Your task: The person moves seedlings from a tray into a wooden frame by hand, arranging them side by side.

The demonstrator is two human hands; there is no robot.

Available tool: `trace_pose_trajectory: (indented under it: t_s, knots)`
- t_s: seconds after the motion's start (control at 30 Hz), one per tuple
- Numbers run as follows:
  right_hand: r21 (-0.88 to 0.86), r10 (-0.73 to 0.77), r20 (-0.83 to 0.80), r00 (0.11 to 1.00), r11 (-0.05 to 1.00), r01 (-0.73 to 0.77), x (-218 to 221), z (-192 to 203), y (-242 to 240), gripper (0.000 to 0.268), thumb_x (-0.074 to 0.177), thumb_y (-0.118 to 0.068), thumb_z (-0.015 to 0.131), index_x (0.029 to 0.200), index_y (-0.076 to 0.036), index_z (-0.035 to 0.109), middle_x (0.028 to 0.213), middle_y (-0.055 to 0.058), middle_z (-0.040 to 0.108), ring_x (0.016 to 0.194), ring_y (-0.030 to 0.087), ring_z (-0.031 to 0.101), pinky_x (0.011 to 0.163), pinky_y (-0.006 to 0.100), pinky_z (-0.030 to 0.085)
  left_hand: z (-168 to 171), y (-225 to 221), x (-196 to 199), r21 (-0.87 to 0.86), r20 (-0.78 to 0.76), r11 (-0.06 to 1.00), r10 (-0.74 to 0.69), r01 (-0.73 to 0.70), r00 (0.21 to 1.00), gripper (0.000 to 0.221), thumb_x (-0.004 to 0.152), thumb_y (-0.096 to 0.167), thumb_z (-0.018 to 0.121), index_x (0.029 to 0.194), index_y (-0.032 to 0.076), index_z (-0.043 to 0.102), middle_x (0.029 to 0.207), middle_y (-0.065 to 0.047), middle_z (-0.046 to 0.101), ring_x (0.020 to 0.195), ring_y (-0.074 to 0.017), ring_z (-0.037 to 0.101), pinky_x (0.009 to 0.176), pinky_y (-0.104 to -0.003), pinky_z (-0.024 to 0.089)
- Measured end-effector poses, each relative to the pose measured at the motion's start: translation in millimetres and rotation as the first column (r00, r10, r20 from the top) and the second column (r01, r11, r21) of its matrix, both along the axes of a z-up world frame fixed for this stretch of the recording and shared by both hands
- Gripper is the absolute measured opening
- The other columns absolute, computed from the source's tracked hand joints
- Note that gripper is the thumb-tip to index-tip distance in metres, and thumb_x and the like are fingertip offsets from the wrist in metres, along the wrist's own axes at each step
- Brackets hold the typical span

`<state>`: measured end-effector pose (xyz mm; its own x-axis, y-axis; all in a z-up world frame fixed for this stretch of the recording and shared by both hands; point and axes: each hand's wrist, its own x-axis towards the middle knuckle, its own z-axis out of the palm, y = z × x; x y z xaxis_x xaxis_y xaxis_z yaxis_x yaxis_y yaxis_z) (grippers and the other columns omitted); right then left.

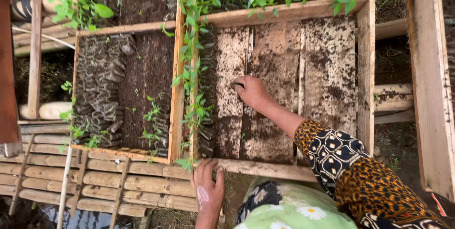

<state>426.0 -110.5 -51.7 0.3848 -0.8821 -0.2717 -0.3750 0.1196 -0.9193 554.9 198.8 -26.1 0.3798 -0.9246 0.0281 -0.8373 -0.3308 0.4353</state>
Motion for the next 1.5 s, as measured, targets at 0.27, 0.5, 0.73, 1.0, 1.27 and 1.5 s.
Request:
trace_pose_trajectory:
  t_s: [0.27,0.5,0.73,1.0,1.27,1.5]
  knots:
    - [-0.168,0.062,-0.031,0.998,0.983,-0.067,17,38,-127,0.031,0.099,-0.002,0.054,0.129,-0.006,0.064,0.144,0.025,0.052,0.140,0.041,0.041,0.114,0.044,0.045,-40,-4,4,0.353,0.257,0.904,0.155,-0.242,0.954,0.048,0.087,0.065,0.043,0.112,0.032,0.067,0.128,0.005,0.064,0.128,-0.0201,0.054,0.114,-0.056,0.031]
    - [-0.447,0.096,-0.285,0.954,0.867,-0.221,73,-28,-193,0.021,0.096,-0.020,0.062,0.115,-0.014,0.070,0.112,0.010,0.071,0.098,0.033,0.070,0.084,0.049,0.057,-36,-9,-13,0.210,0.386,0.901,0.282,-0.381,0.878,0.033,0.076,0.058,0.063,0.101,0.038,0.070,0.123,0.020,0.067,0.133,-0.0098,0.053,0.116,-0.055,0.026]
    - [-0.549,0.113,-0.271,0.956,0.797,-0.250,73,-34,-194,0.013,0.098,-0.018,0.061,0.100,-0.012,0.072,0.081,0.010,0.072,0.071,0.030,0.072,0.073,0.051,0.063,-33,-10,-13,0.343,0.386,0.826,0.309,-0.447,0.869,0.043,0.078,0.061,0.060,0.115,0.042,0.069,0.141,0.017,0.057,0.141,-0.0112,0.044,0.123,-0.056,0.014]
    - [-0.601,0.126,-0.291,0.949,0.748,-0.283,76,-51,-174,0.006,0.094,-0.012,0.061,0.095,-0.010,0.067,0.081,0.004,0.057,0.076,0.026,0.064,0.072,0.048,0.060,-28,-12,-16,0.328,0.335,0.850,0.304,-0.413,0.892,0.041,0.082,0.058,0.059,0.116,0.039,0.069,0.140,0.015,0.058,0.143,-0.0149,0.042,0.120,-0.058,0.016]
    - [-0.612,0.152,-0.300,0.942,0.727,-0.312,73,-48,-168,0.018,0.089,-0.017,0.069,0.099,-0.009,0.057,0.094,0.009,0.059,0.090,0.031,0.065,0.088,0.051,0.057,-34,-9,-16,0.307,0.361,0.859,0.294,-0.411,0.885,0.040,0.079,0.055,0.062,0.116,0.040,0.069,0.139,0.017,0.058,0.144,-0.0132,0.041,0.119,-0.054,0.018]
    - [-0.787,0.042,-0.347,0.937,0.530,-0.316,82,-68,-177,0.008,0.089,-0.012,0.054,0.097,-0.009,0.054,0.088,0.010,0.055,0.073,0.030,0.063,0.063,0.046,0.055,-32,-16,-18,0.374,0.342,0.819,0.314,-0.435,0.886,0.040,0.083,0.055,0.057,0.118,0.041,0.068,0.143,0.017,0.055,0.147,-0.0145,0.036,0.122,-0.054,0.015]
